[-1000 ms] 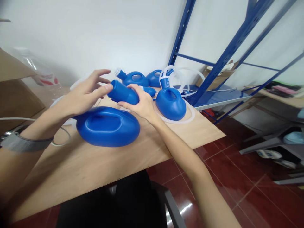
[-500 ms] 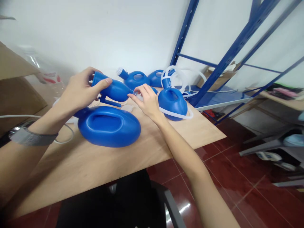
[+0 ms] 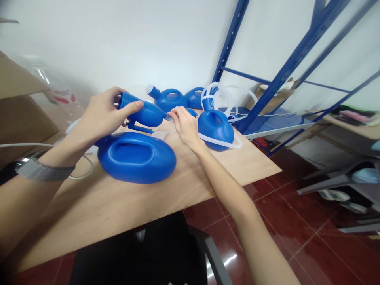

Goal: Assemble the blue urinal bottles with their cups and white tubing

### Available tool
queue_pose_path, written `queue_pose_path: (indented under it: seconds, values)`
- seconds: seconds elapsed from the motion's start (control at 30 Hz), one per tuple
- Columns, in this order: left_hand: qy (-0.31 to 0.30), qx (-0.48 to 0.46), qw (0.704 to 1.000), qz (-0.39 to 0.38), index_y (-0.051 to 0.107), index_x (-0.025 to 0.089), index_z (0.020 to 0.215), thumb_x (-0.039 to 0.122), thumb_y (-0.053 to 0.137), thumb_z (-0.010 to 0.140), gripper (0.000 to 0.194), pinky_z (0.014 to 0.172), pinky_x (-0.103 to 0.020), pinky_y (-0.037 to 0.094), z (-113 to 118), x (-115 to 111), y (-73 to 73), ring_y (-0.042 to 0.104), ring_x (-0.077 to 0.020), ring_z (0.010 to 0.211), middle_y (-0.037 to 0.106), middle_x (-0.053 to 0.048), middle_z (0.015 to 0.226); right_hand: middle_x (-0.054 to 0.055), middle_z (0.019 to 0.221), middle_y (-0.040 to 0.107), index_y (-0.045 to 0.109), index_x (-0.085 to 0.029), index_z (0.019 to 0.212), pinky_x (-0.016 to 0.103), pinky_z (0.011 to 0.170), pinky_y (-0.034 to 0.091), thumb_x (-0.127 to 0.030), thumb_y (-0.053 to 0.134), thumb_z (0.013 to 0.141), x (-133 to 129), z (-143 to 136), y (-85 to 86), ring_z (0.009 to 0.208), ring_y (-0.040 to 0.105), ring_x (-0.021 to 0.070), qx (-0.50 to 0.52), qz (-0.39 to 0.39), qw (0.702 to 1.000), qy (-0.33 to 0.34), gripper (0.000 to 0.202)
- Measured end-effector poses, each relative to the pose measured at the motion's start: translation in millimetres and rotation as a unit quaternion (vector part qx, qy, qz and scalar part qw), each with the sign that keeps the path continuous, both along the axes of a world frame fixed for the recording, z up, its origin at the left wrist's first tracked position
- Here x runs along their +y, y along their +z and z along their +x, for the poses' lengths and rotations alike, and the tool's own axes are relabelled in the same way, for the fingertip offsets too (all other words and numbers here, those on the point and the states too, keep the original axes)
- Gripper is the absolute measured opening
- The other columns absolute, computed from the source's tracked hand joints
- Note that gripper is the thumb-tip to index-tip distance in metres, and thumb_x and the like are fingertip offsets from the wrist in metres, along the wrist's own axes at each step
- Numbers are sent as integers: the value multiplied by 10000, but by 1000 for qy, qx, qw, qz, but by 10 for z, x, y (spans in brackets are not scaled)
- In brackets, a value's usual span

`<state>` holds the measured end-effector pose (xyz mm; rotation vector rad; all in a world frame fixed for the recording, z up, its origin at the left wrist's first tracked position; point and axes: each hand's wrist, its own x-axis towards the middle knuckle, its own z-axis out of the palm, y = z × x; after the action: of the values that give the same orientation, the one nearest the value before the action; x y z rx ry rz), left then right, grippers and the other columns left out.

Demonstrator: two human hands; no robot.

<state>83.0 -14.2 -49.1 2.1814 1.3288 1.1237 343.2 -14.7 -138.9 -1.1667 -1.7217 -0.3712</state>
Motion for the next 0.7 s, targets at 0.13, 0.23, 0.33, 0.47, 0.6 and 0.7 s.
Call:
queue_pose_path:
  seconds: [0.13, 0.23, 0.33, 0.47, 0.6, 0.7]
  values:
    - [3, 7, 1000, -2, 719, 303, 1011, 756, 657, 853, 484, 845, -497, 565, 12, -24, 12, 758, -374, 1020, 826, -62, 962, 53, 901, 734, 647, -225, 883, 346, 830, 520, -701, 413, 1119, -13, 15, 84, 827, 693, 204, 51, -67, 995, 54, 580]
    - [0, 8, 1000, 1, 733, 306, 1029, 767, 628, 854, 504, 829, -497, 569, 17, -22, 4, 762, -373, 1038, 839, -61, 985, 28, 834, 702, 627, -229, 889, 330, 751, 542, -757, 489, 1065, -43, 16, 139, 735, 689, 189, 116, -155, 976, 103, 573]
    - [-5, 2, 1000, 9, 730, 315, 1004, 794, 613, 836, 520, 808, -487, 561, 7, -13, -10, 758, -366, 1038, 840, -53, 970, 26, 842, 699, 638, -229, 930, 308, 692, 546, -770, 512, 1047, -40, 35, 145, 736, 694, 186, 133, -201, 963, 122, 567]
    - [21, -16, 1000, -6, 687, 296, 983, 812, 594, 849, 542, 776, -464, 526, -37, -41, 17, 742, -313, 939, 791, -33, 846, 83, 993, 758, 672, -228, 963, 373, 862, 568, -660, 468, 1108, 4, 131, 110, 901, 709, 232, 36, -107, 993, 43, 499]
    - [20, -24, 999, -29, 634, 272, 976, 780, 604, 879, 518, 752, -446, 516, -43, -49, 37, 718, -261, 807, 744, -20, 809, 116, 1230, 786, 707, -234, 1218, 422, 972, 578, -489, 451, 1134, -34, 183, 124, 1082, 740, 275, -22, -82, 996, 5, 371]
    - [16, -13, 1000, -12, 611, 276, 915, 765, 631, 865, 492, 771, -460, 526, -12, -12, 10, 731, -311, 898, 777, -78, 925, 139, 1449, 725, 625, -214, 1474, 485, 1112, 550, -356, 420, 1113, -120, 101, 159, 1306, 691, 305, -77, -89, 992, 44, 439]
